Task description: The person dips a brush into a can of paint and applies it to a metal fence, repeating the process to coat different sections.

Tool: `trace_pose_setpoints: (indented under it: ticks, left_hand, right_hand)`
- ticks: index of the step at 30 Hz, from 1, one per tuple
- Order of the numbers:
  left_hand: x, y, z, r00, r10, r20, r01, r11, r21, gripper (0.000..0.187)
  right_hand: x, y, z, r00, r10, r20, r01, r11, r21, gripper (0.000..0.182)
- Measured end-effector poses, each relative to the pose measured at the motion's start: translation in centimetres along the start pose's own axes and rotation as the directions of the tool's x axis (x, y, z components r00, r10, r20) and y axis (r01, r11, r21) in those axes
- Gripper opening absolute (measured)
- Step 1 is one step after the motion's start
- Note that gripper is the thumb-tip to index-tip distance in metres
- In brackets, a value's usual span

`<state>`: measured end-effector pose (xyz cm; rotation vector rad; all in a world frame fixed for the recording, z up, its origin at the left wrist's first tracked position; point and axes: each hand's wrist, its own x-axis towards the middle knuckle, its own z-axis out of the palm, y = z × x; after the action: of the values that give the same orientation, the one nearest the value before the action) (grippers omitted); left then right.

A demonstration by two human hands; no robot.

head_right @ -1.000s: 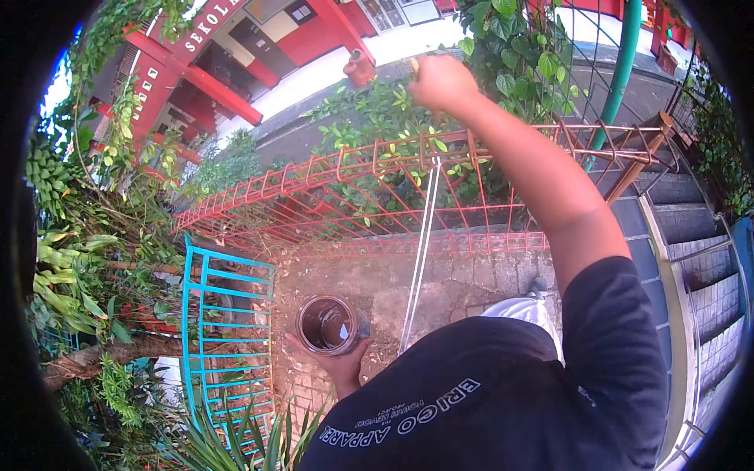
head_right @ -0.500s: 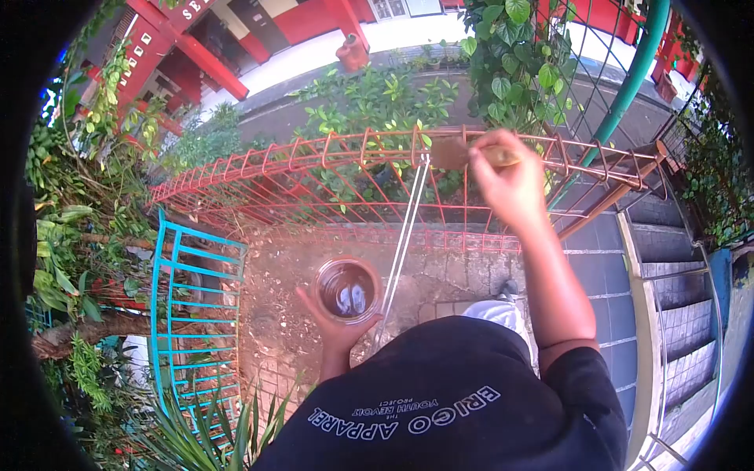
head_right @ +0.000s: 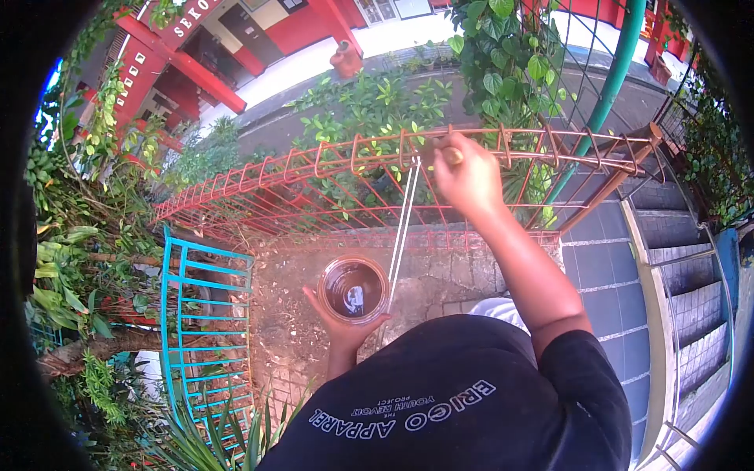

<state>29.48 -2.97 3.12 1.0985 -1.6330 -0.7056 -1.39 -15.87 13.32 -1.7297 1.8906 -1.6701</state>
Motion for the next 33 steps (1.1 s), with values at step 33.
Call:
trace_pose_setpoints:
  ticks: [33]
  left_hand:
    - [-2.1,2.1,-3.5,0.975,-0.205,-0.083,0.211,0.975,0.066,0.167]
  right_hand:
    - [-9.5,6.0,5.8,0.73,0.643,0.23,-0.372,0.092,0.924,0.012]
